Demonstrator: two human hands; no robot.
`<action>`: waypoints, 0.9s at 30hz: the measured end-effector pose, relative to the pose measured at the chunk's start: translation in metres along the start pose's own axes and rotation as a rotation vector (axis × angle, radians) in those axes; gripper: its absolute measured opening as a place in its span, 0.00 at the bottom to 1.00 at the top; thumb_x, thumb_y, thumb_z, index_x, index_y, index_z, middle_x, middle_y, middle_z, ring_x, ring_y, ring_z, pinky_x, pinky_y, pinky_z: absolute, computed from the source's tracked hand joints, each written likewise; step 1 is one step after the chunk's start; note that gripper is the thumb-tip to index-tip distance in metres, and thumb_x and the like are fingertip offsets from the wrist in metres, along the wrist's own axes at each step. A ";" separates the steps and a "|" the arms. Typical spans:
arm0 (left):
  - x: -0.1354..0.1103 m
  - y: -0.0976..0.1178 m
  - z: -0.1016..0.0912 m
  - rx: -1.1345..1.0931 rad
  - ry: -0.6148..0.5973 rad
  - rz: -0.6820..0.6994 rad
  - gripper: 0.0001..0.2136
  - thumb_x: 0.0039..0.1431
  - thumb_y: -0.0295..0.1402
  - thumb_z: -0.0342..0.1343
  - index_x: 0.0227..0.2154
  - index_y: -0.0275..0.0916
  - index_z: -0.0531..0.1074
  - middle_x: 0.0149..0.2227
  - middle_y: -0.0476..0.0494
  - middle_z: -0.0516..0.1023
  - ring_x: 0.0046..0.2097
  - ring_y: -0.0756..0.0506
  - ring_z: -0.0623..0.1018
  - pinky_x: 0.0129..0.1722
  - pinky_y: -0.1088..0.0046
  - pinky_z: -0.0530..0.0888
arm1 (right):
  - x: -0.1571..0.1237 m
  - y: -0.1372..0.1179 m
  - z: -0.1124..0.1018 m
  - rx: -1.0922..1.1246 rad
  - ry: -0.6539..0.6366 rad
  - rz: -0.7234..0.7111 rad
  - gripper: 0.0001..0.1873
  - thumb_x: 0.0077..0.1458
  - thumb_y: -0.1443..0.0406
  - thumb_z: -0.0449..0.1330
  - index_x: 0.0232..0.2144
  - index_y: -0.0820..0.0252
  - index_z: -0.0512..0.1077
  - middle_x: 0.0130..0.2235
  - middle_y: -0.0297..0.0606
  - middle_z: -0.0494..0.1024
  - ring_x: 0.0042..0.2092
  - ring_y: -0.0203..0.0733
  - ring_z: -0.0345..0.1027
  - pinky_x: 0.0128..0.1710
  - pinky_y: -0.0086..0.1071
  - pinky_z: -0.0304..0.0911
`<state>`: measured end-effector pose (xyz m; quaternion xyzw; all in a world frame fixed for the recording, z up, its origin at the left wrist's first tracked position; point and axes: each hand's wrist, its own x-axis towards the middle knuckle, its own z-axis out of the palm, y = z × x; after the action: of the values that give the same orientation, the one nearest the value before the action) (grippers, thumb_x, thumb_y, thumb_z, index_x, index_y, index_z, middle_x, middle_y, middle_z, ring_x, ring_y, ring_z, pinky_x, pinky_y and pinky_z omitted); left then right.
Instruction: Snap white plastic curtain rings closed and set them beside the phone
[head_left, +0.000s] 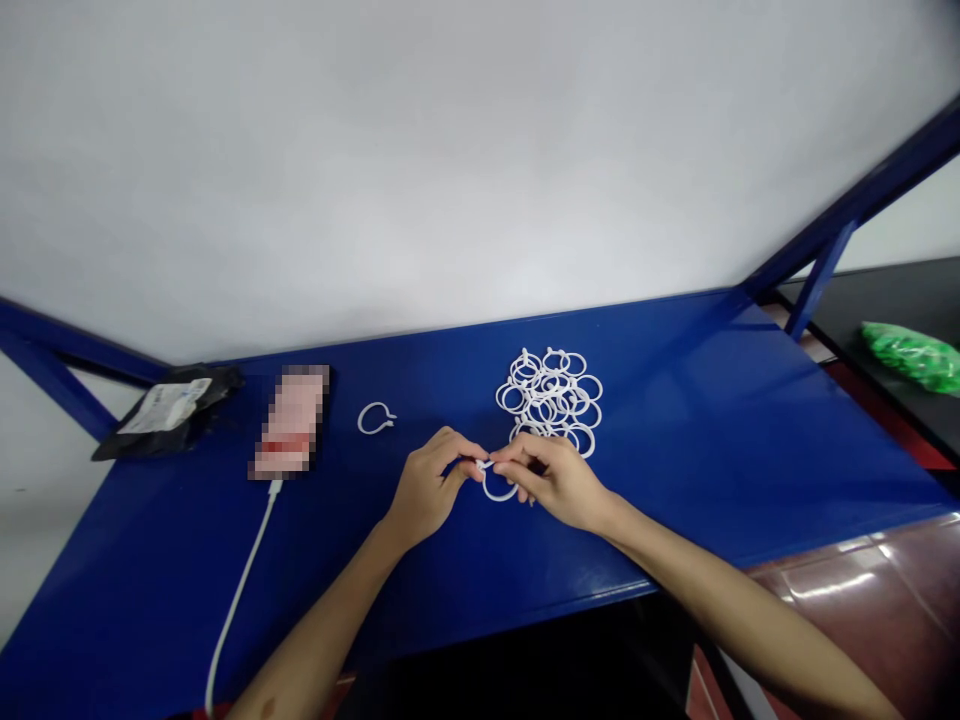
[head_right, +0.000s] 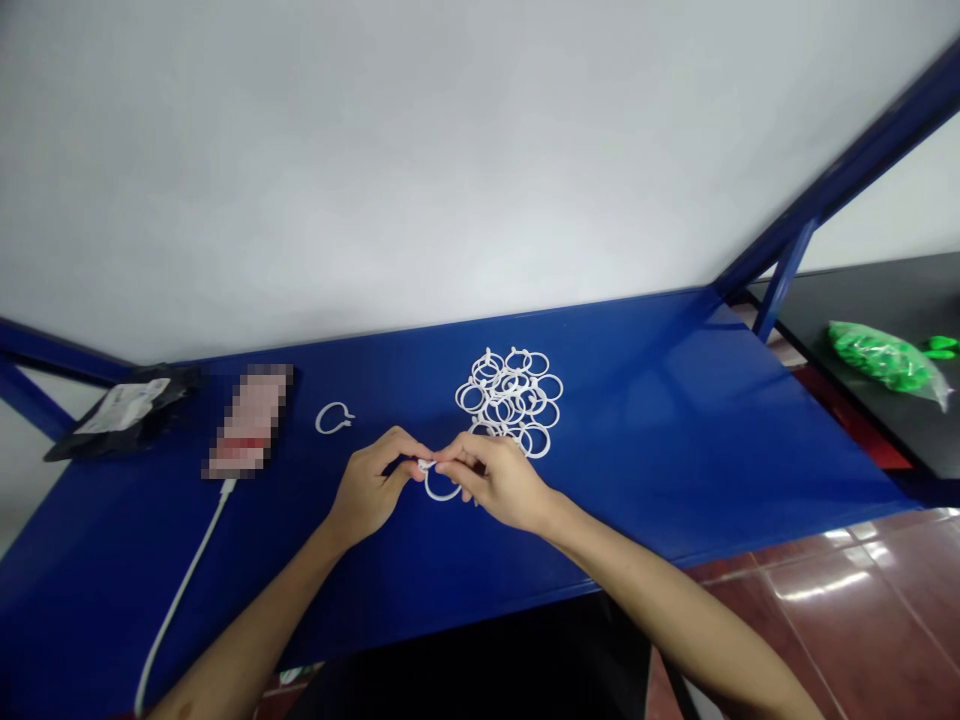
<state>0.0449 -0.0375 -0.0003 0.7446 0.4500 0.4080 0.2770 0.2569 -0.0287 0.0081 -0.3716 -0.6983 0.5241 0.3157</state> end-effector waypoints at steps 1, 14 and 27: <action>0.000 0.000 0.000 -0.010 0.009 0.016 0.08 0.66 0.36 0.55 0.32 0.41 0.76 0.30 0.48 0.79 0.33 0.49 0.77 0.34 0.74 0.74 | 0.001 -0.001 -0.001 -0.019 -0.006 -0.010 0.11 0.66 0.58 0.58 0.39 0.58 0.75 0.25 0.30 0.74 0.22 0.31 0.70 0.23 0.26 0.67; 0.000 0.016 -0.006 0.020 -0.013 -0.158 0.12 0.67 0.36 0.53 0.27 0.39 0.70 0.26 0.52 0.73 0.29 0.52 0.74 0.33 0.75 0.69 | -0.004 -0.007 -0.002 -0.450 0.084 -0.496 0.15 0.68 0.58 0.55 0.52 0.58 0.69 0.39 0.40 0.77 0.35 0.38 0.72 0.33 0.32 0.71; -0.005 0.004 -0.003 -0.207 -0.037 -0.136 0.19 0.60 0.51 0.57 0.27 0.39 0.73 0.27 0.51 0.74 0.29 0.51 0.73 0.32 0.76 0.68 | -0.004 -0.007 0.002 -0.246 0.107 -0.403 0.04 0.67 0.67 0.57 0.41 0.58 0.72 0.38 0.38 0.82 0.35 0.34 0.76 0.33 0.28 0.71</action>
<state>0.0432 -0.0438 0.0025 0.6871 0.4498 0.4185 0.3878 0.2560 -0.0342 0.0144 -0.2876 -0.7991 0.3411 0.4029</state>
